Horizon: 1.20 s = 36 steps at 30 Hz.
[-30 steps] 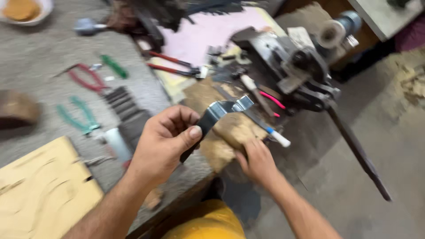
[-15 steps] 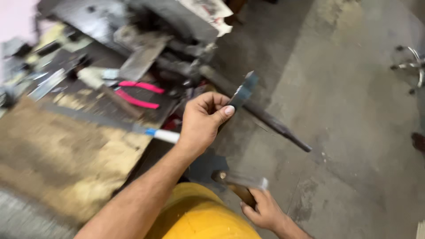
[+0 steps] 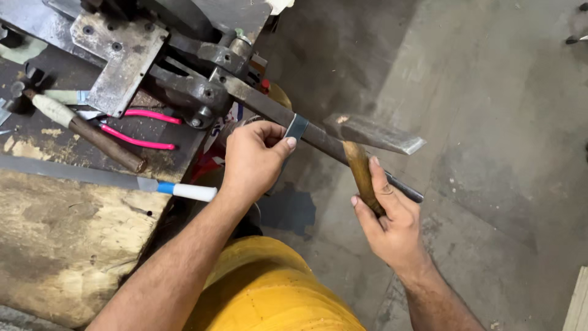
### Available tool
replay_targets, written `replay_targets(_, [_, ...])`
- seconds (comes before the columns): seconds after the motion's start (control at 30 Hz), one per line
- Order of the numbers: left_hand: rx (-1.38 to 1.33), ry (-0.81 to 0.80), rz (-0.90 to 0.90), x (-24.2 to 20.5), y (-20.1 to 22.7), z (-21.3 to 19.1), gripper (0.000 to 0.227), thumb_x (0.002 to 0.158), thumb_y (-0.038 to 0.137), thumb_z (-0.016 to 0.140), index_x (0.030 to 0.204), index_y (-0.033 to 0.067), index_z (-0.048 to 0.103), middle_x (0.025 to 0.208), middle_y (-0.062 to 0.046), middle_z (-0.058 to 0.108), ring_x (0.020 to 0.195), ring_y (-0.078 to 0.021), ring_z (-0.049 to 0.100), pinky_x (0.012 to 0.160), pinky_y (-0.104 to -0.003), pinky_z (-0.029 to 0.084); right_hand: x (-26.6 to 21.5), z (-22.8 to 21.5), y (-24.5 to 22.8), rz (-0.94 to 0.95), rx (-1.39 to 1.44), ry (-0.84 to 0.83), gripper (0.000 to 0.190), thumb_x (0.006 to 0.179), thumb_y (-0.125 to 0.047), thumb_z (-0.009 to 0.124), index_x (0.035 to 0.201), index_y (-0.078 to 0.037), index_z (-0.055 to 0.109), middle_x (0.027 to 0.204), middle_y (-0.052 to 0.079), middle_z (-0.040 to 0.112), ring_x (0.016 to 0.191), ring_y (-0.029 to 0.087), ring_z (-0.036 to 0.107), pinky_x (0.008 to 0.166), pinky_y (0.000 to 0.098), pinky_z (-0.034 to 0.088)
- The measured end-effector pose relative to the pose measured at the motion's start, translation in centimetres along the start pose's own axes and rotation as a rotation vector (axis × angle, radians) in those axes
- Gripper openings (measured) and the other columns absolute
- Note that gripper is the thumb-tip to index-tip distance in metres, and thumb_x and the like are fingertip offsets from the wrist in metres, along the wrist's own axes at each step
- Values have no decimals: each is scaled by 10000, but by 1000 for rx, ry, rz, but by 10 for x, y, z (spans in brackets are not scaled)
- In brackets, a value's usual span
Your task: The person bends a metal strip into a curved shape using a wooden template and a manual press. They repeatedly check the fit against the template and adjust the metal with a hammer and the press.
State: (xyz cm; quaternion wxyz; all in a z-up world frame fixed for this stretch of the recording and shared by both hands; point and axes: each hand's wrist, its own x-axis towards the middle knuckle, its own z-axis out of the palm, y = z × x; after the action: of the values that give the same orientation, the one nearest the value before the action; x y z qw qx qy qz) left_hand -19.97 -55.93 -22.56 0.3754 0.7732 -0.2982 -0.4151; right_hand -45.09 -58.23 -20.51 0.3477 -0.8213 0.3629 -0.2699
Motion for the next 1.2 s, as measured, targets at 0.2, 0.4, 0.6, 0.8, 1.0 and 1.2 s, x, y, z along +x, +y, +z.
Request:
replay_targets(0.2, [2,-12,-21,-2,2,0,182,837,167,805,931,13,782,740,-54,769,639,-92,678,623,-277,550,26,-1,-10,193,105,-172,685,874,46,734,1518,5,502,1163,179,750,893,179,673,782,268,547])
replay_targets(0.4, [0,-6,-22,1,0,0,194,824,172,811,923,8,778,744,-50,766,637,-90,685,617,-278,555,33,-2,-16,26,44,-11,650,924,-11,719,1527,-64,481,1193,197,733,927,175,725,860,261,552])
replay_targets(0.6, [-57,3,-15,4,2,0,200,804,175,818,907,7,780,751,-62,780,639,-97,697,609,-276,561,39,-2,-18,53,-24,-110,622,876,-8,723,1469,-6,536,1203,191,726,1019,259,766,920,280,546])
replay_targets(0.8, [20,12,-16,3,2,1,211,798,186,824,894,3,780,732,-89,767,632,-120,700,609,-293,545,38,-3,-17,233,-47,-258,674,827,-24,742,1472,-103,563,919,137,724,697,191,669,704,274,544])
replay_targets(1.0, [5,33,-1,0,0,3,226,788,192,816,884,-8,775,729,-90,763,633,-133,705,618,-304,551,39,-1,-17,231,4,-254,702,828,-13,738,1495,-94,534,913,150,716,632,184,612,642,292,530])
replay_targets(1.2, [49,20,-26,2,7,-1,222,785,202,826,881,7,784,724,-96,763,629,-131,705,613,-307,548,42,-3,-18,-8,12,-142,694,832,3,700,1487,-82,485,1188,236,689,1089,214,709,902,356,516])
